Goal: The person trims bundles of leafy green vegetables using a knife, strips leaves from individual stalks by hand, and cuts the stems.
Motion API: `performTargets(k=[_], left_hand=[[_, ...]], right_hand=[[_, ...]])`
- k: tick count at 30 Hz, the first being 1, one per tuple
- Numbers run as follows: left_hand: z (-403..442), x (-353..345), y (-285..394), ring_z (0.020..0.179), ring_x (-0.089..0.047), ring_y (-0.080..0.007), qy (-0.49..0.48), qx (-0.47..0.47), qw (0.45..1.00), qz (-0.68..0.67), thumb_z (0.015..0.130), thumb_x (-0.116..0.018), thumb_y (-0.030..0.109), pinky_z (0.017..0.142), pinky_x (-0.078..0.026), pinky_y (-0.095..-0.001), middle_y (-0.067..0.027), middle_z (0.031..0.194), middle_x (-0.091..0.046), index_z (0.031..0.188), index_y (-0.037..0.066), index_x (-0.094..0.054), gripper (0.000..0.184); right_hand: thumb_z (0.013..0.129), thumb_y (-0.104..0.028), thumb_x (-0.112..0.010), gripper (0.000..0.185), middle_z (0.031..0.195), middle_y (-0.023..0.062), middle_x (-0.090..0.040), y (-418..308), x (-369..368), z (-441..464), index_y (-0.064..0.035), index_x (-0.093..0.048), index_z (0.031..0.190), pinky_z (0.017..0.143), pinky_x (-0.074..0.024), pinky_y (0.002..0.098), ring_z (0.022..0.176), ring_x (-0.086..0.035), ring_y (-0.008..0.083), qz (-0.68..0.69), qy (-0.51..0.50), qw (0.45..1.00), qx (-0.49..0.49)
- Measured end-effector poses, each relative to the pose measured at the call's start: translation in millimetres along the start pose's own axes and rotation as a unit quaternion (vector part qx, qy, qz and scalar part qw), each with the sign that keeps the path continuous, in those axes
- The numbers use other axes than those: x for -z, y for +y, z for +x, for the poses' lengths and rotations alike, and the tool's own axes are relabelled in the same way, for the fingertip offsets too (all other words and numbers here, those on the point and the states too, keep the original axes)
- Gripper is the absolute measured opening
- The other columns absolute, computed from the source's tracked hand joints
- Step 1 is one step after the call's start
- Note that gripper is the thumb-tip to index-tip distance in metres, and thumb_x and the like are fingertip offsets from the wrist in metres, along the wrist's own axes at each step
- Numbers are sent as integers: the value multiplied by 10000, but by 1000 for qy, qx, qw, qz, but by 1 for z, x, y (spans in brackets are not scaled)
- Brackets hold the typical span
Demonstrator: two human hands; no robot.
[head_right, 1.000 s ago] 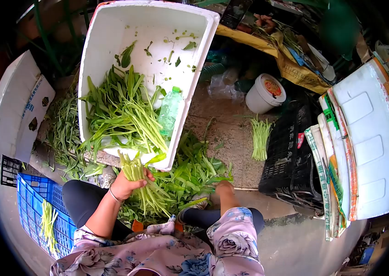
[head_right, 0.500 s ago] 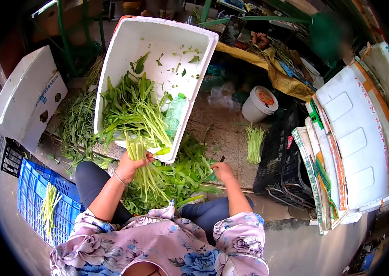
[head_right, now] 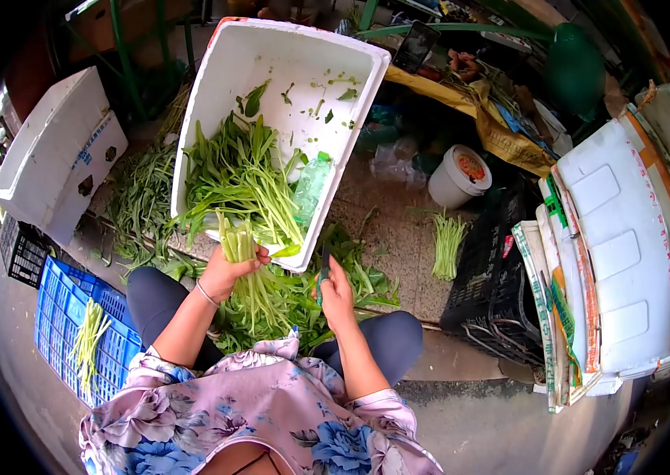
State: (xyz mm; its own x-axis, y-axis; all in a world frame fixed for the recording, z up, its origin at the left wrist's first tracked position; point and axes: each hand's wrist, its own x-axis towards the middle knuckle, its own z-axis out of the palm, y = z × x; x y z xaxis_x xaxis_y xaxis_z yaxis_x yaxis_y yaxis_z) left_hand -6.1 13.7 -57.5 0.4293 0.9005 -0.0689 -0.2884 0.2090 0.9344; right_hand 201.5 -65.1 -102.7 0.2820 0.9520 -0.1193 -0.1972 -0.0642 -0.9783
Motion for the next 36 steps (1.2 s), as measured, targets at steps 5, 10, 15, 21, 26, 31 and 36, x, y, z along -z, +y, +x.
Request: performTargets(k=[5, 10, 15, 21, 26, 31, 36], left_hand=[[5, -1, 9, 858, -601, -188, -17, 4, 999, 31, 688, -595, -28, 800, -470, -310, -96, 907, -618, 931, -36, -583, 244], [11, 5, 20, 862, -598, -187, -14, -11, 1000, 25, 689, -613, -3, 801, -472, -311, -90, 909, -618, 938, -29, -581, 253], [21, 11, 25, 884, -597, -195, -33, -20, 999, 29, 682, -620, 15, 803, -474, -317, -102, 955, -614, 985, -28, -569, 310], [35, 6, 41, 936, -597, -230, 1, -55, 998, -32, 699, -601, 5, 798, -475, -313, -143, 1057, -591, 1013, -35, -547, 321], [50, 18, 31, 805, -605, -201, -20, 2, 999, -38, 716, -614, 8, 760, -485, -315, -104, 893, -609, 992, -22, -543, 286], [50, 1, 29, 810, -601, -193, -21, -16, 999, -18, 721, -671, 29, 739, -491, -310, -105, 957, -598, 1014, -14, -523, 331], [40, -5, 26, 816, -603, -167, -77, 49, 990, -104, 734, -679, 46, 738, -479, -278, -88, 943, -610, 1018, 8, -538, 319]], right_hand=[[819, -164, -552, 422, 660, -44, -411, -24, -33, 8, 5, -445, 1190, 428, -266, 180, 523, -360, 19, 19, -52, 998, -38], [785, -198, -647, 273, 777, 2, -586, -5, -54, 28, 21, -622, 946, 681, -411, 218, 693, -499, 74, -136, -108, 985, 14], [782, -168, -650, 213, 732, -13, -577, -9, -60, 37, 14, -637, 892, 647, -399, 212, 679, -470, 58, -126, -117, 985, -12], [783, -114, -662, 122, 742, -16, -567, -26, -35, 65, -18, -623, 847, 603, -372, 202, 657, -464, 59, -23, 90, 996, -6], [780, -102, -669, 148, 662, -55, -478, -56, -44, 53, 18, -614, 849, 553, -330, 167, 606, -389, 26, -55, 110, 984, 127], [770, -103, -678, 129, 630, -66, -444, -35, -69, 40, -4, -625, 833, 536, -316, 176, 586, -367, 28, -83, 42, 990, 108], [761, -135, -692, 152, 608, -78, -430, -27, -82, 29, -9, -618, 803, 529, -308, 184, 576, -353, 30, -71, 16, 993, 93]])
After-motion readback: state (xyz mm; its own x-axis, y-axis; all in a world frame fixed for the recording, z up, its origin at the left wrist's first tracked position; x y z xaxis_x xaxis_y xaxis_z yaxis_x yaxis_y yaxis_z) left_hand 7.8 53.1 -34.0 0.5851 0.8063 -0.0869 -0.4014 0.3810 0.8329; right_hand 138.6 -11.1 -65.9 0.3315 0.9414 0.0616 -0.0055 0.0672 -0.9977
